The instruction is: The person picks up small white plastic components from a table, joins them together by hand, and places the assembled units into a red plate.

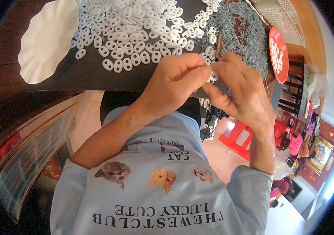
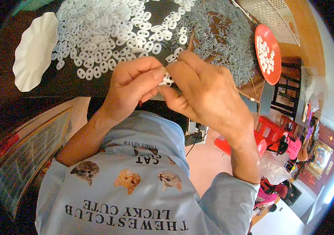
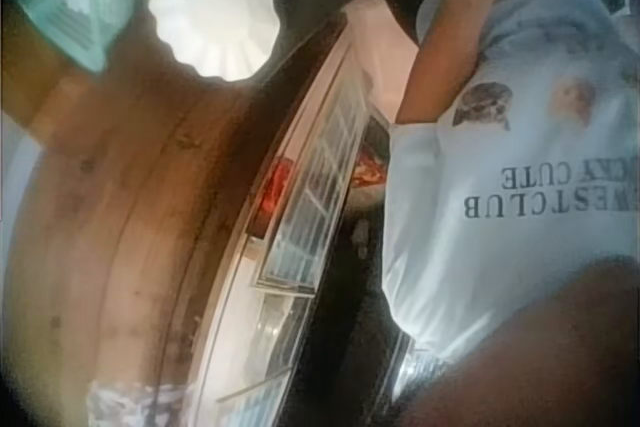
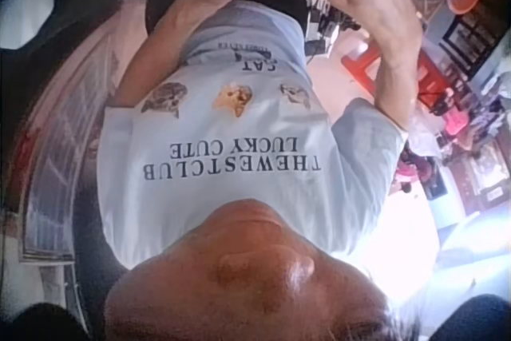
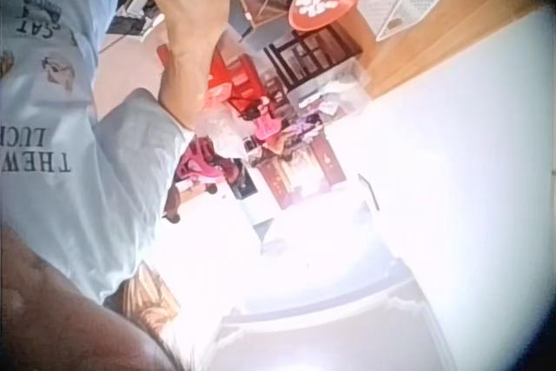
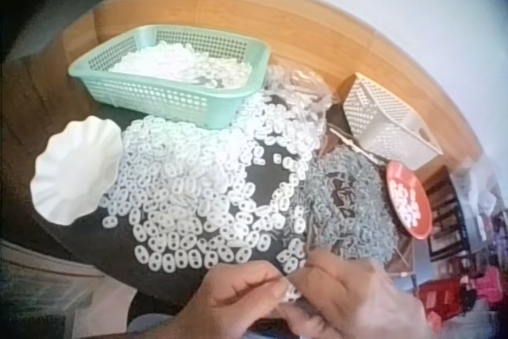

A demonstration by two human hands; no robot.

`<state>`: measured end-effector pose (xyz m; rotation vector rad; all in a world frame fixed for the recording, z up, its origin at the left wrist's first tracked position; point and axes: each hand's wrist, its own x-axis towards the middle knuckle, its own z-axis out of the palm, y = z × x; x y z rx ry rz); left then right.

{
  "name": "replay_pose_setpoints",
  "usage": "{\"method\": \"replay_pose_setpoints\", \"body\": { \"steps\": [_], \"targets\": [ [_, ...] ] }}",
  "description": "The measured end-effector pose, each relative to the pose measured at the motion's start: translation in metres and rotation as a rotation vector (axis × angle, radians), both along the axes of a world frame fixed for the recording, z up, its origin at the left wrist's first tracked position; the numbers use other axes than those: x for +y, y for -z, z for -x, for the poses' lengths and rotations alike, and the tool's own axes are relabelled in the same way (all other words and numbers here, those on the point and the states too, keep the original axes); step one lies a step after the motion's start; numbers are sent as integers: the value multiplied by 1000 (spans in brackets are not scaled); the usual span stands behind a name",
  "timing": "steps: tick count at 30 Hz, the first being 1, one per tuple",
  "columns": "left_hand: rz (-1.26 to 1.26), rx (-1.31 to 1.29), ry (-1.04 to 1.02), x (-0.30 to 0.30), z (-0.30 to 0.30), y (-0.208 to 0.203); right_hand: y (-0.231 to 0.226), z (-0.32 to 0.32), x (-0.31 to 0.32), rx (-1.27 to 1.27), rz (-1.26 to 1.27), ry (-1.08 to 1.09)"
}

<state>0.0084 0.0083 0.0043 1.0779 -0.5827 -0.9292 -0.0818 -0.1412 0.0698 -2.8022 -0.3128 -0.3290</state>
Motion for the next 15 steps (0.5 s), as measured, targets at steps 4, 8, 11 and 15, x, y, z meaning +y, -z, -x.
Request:
{"method": "replay_pose_setpoints", "body": {
  "steps": [4, 8, 11, 15],
  "targets": [
    [-15, -6, 17, 1, 0, 3, 1, 4, 1, 33, -25, 40],
    [-11, 12, 32, 1, 0, 4, -3, 8, 3, 108, -70, 48],
    [-10, -4, 33, 0, 1, 5, -3, 8, 4, 93, -67, 51],
    [-11, -11, 36, 0, 1, 5, 0, 6, 2, 46, -21, 8]
  ]
}}
